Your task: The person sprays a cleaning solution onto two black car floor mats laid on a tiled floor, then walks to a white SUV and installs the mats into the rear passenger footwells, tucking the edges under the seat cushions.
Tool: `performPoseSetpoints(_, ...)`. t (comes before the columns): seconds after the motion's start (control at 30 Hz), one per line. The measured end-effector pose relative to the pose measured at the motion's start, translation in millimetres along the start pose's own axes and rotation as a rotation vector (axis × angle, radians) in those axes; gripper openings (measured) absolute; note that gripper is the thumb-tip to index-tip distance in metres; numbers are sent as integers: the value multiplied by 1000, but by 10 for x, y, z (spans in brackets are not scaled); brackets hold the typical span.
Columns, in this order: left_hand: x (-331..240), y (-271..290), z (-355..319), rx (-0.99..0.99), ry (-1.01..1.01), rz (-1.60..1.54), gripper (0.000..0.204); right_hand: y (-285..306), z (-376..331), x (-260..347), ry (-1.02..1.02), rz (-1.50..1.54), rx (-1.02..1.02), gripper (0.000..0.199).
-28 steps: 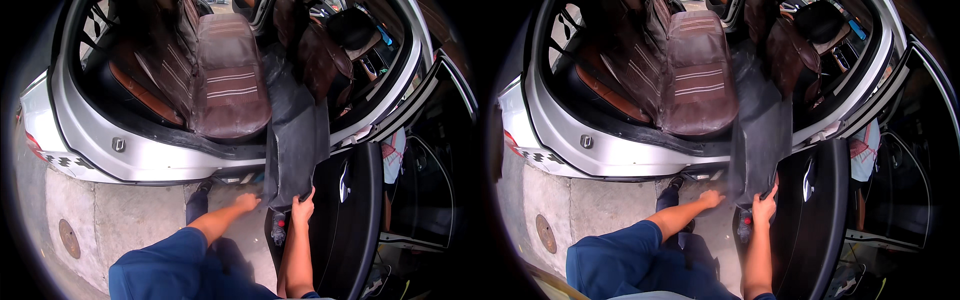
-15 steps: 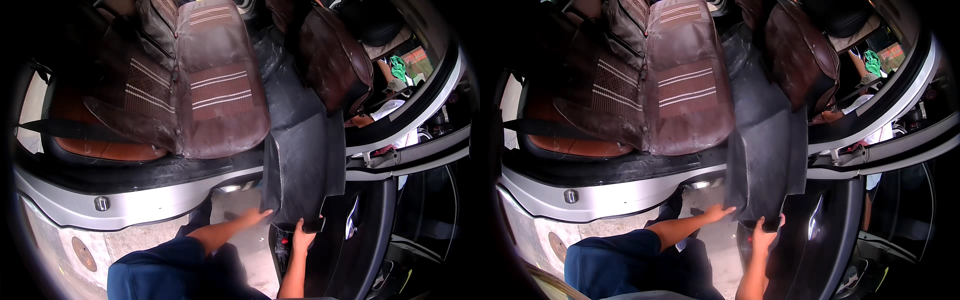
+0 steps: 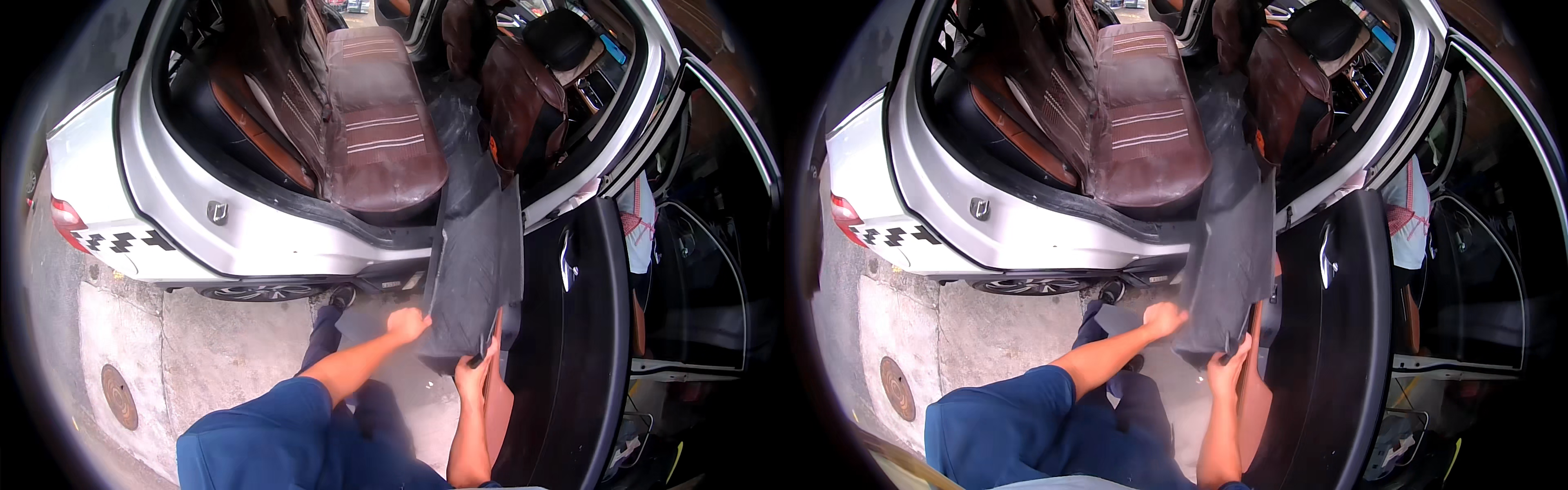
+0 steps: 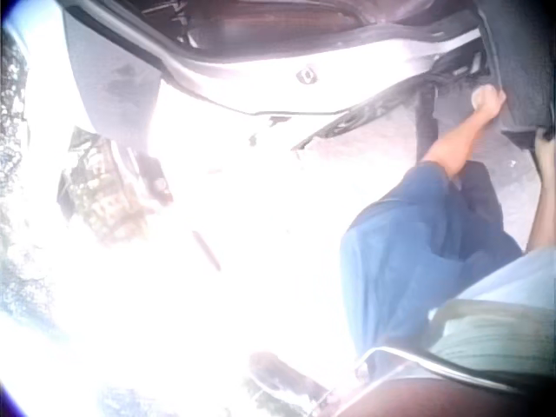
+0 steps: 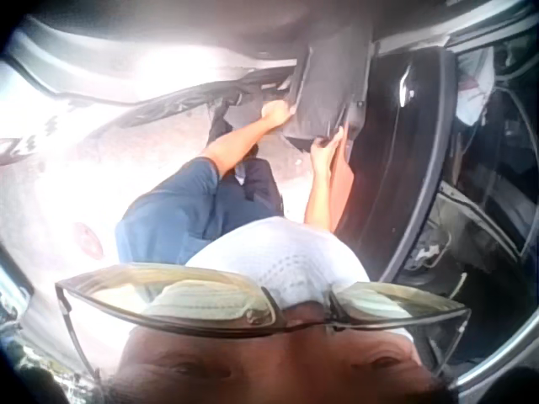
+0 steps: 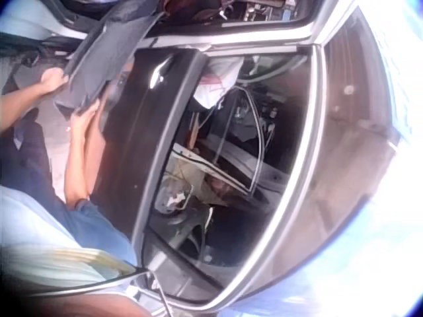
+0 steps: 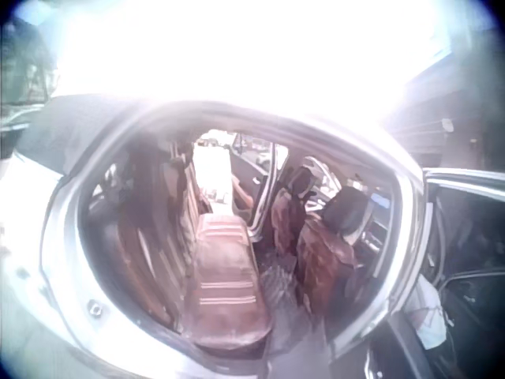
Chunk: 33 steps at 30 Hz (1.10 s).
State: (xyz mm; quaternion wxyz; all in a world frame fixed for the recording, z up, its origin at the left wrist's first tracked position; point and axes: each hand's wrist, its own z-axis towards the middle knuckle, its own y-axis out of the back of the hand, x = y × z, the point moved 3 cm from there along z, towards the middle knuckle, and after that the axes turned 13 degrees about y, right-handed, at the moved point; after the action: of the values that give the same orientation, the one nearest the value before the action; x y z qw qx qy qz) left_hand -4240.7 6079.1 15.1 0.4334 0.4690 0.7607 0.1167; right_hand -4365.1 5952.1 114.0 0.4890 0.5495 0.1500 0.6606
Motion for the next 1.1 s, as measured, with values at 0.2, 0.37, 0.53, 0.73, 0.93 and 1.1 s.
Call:
performPoseSetpoints(0.2, 508, -570, -1063, 78, -68, 141, 40, 288, -1632, -506, -265, 39, 36, 47)
performPoseSetpoints(0.37, 1047, -616, -1531, -14, -73, 322, 42, 221, -2520, -92, -404, 154, -93, 30)
performPoseSetpoints(0.53, 1763, -663, -2175, -39, -69, 413, 45, 112, -3587, 367, -578, 122, 18, 21)
performPoseSetpoints(0.73, 2224, -526, -2968, -95, -106, 450, 45, 242, -4456, 897, -585, 215, -143, 21)
performPoseSetpoints(0.93, 2670, -510, -3634, -134, -88, 460, 48, 424, -5083, 1311, -674, 266, -31, 23)
performPoseSetpoints(1.1, 3073, -403, -4289, -151, 7, 504, 47, 643, -5716, 1704, -796, 292, -62, 33)
